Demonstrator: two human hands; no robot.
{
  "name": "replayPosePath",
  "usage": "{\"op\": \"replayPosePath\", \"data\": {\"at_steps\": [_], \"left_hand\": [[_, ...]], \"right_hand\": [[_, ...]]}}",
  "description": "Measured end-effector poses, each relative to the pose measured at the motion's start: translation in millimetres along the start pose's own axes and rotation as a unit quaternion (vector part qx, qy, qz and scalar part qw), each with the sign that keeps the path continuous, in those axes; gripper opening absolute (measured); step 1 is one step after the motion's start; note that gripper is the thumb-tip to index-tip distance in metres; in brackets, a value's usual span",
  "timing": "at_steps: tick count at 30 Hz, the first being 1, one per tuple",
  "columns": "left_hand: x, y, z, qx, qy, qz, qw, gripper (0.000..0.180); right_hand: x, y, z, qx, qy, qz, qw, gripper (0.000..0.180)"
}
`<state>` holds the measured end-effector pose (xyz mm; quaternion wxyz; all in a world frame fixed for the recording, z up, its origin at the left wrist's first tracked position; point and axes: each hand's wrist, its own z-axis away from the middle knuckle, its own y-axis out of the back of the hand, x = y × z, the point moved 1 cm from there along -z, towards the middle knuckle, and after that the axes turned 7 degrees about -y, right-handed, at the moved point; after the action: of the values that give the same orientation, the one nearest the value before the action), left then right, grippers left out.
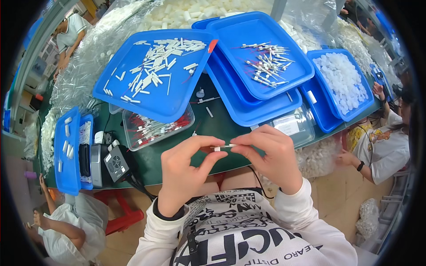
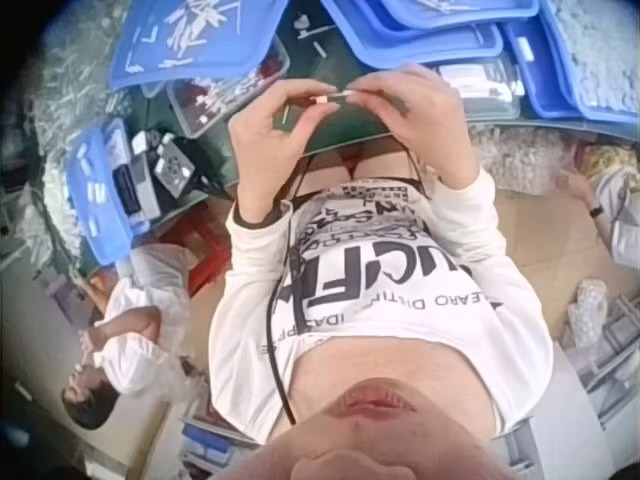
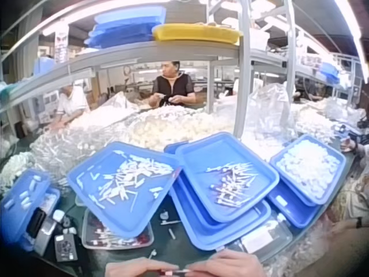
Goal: The person repeatedly picks up small white plastic pieces from a blue tray and inserts them into thin metal rods. The person then places the assembled units into a clear plastic container on the table. The process is repetitive and involves handling small parts by hand.
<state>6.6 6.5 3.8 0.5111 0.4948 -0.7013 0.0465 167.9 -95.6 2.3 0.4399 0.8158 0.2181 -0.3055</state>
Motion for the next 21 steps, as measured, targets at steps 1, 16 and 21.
{"op": "replayPosePath", "data": {"at_steps": [1,16,21], "left_hand": [[-2,1,1,-0.003,0.01,0.017,1.0,0.014],[-4,8,9,-0.03,0.057,0.087,0.994,0.012],[1,7,10,-0.031,-0.087,-0.008,0.996,0.016]], "right_hand": [[-1,0,0,0.006,-0.005,0.01,1.0,0.01],[-8,-9,5,0.012,0.019,-0.059,0.998,0.01],[-11,-4,5,-0.053,-0.031,-0.09,0.994,0.006]]}}
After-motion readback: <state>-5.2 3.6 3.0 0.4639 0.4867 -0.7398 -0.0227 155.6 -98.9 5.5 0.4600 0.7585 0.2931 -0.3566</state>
